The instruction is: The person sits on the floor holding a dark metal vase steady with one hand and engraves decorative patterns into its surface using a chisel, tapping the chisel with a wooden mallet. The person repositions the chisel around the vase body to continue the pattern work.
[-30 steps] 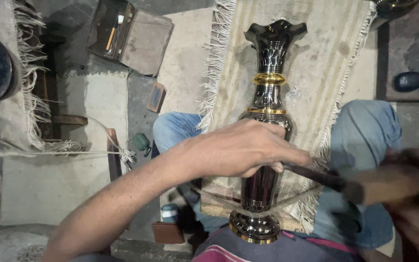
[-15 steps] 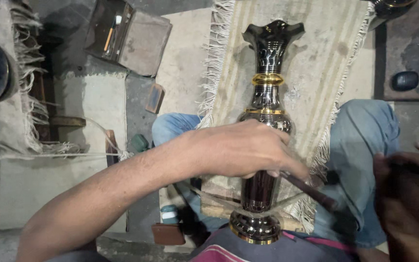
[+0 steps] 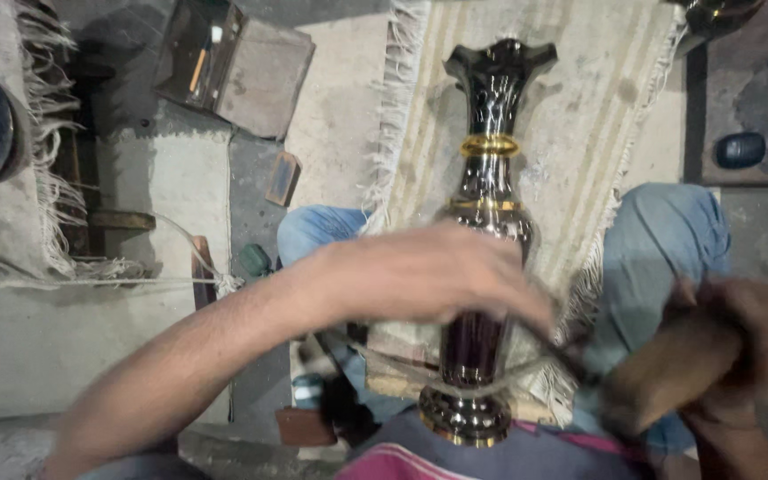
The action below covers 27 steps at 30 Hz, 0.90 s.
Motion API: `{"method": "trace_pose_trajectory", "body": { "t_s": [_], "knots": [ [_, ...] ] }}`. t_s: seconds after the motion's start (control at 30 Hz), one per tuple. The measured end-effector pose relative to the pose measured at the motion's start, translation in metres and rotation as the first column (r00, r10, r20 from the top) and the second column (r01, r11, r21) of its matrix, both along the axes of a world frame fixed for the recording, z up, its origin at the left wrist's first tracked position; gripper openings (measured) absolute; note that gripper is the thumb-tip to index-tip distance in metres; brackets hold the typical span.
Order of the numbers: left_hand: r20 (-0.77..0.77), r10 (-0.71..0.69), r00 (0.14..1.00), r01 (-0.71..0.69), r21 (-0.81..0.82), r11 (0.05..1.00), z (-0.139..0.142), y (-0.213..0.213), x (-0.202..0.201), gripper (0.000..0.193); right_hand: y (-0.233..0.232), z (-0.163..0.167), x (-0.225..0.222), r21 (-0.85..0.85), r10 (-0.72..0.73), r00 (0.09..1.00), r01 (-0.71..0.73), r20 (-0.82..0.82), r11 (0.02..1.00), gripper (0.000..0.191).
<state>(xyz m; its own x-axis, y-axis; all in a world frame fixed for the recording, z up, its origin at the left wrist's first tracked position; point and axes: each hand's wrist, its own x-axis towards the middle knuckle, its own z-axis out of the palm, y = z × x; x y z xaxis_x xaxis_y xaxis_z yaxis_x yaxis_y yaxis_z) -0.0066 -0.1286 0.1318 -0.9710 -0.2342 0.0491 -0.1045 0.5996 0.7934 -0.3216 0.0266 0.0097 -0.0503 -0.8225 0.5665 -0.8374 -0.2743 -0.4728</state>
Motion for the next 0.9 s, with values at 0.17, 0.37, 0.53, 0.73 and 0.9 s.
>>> {"method": "trace_pose_trajectory", "body": {
  "t_s": [0.17, 0.37, 0.53, 0.73, 0.9],
  "knots": [
    [-0.288, 0.568, 0.771, -0.581, 0.046, 0.813, 0.007, 0.032, 0.015, 0.026, -0.014, 0.003, 0.013, 0.334, -0.138, 0.957, 0.047, 0.255, 0.941, 0.027],
    [-0.061, 0.96, 0.272, -0.828, 0.493, 0.266, -0.031, 0.103, -0.015, 0.03, -0.046, 0.029, 0.043, 0.459, -0.126, 0.801, -0.2, 0.586, 0.866, 0.038],
    [-0.097, 0.992, 0.076, -0.902, 0.418, 0.11, -0.04, 0.114, -0.036, 0.022, -0.071, 0.031, 0.073, 0.255, 0.033, 0.601, -0.387, 0.798, 0.886, 0.036],
    [-0.209, 0.972, 0.107, -0.955, 0.25, 0.159, -0.035, 0.114, -0.037, 0.016, -0.097, 0.037, 0.072, 0.337, 0.146, 0.793, -0.407, 0.591, 0.849, 0.031],
    [-0.194, 0.98, 0.053, -0.951, 0.289, 0.109, -0.039, 0.114, -0.041, 0.022, -0.112, 0.108, 0.057, 0.28, 0.228, 0.974, -0.223, 0.017, 0.934, 0.031]
  ]
}}
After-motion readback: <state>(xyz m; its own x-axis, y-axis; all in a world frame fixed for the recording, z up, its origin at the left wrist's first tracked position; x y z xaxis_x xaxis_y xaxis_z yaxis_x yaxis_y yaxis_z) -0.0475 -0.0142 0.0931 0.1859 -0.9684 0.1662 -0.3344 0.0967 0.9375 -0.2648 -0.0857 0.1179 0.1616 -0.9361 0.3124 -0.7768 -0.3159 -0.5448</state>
